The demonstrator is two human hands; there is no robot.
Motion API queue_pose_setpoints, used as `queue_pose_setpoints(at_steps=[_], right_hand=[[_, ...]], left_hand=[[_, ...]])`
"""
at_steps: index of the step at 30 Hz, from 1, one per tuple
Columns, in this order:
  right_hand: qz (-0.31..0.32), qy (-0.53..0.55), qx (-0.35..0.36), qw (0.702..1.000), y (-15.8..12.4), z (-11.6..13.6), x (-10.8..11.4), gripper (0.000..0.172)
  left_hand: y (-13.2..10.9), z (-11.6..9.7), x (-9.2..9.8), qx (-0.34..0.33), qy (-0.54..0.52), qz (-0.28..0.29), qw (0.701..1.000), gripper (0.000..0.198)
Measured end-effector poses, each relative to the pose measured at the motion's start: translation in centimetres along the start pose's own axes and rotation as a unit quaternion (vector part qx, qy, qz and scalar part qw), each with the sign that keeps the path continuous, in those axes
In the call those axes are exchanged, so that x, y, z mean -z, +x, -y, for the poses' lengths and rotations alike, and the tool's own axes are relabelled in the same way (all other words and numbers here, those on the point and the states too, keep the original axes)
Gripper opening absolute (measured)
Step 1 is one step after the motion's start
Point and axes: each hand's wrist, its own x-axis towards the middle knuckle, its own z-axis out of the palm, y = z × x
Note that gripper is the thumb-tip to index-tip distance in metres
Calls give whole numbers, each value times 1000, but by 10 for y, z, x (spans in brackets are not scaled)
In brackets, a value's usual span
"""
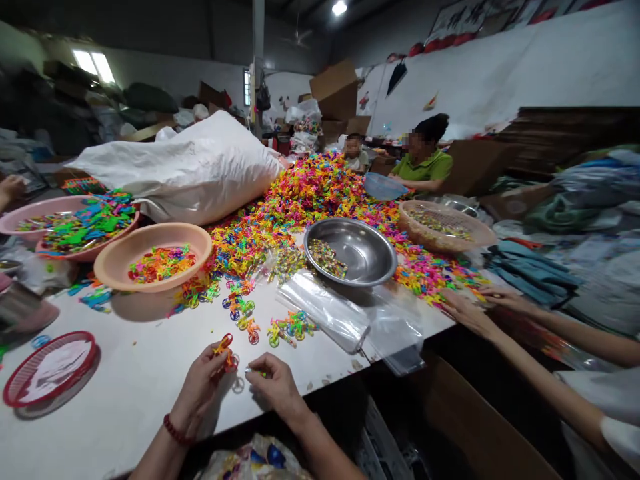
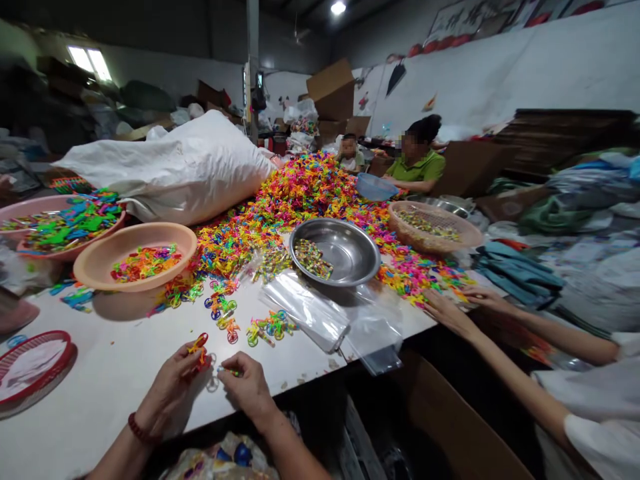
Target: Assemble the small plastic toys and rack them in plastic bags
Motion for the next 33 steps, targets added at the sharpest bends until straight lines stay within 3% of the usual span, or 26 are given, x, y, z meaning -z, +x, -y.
queue_pose_setpoints(at_steps=[4,12,19,33], right_hand=[[12,-3,13,1000,0,-1,-3,35],[29,27,-21,999,2,-2,-3,43],[58,73,-30,995,0,5,-6,40],[80,89,-33,992,-4,7,-11,41]], left_hand=[[-1,4,0,4,-25,28,999,47],[-10,-1,-6,-25,-19,21,999,36],[-11,2,-10,-16,19,14,1000,41],[-11,21,-6,-127,165,51,977,47]])
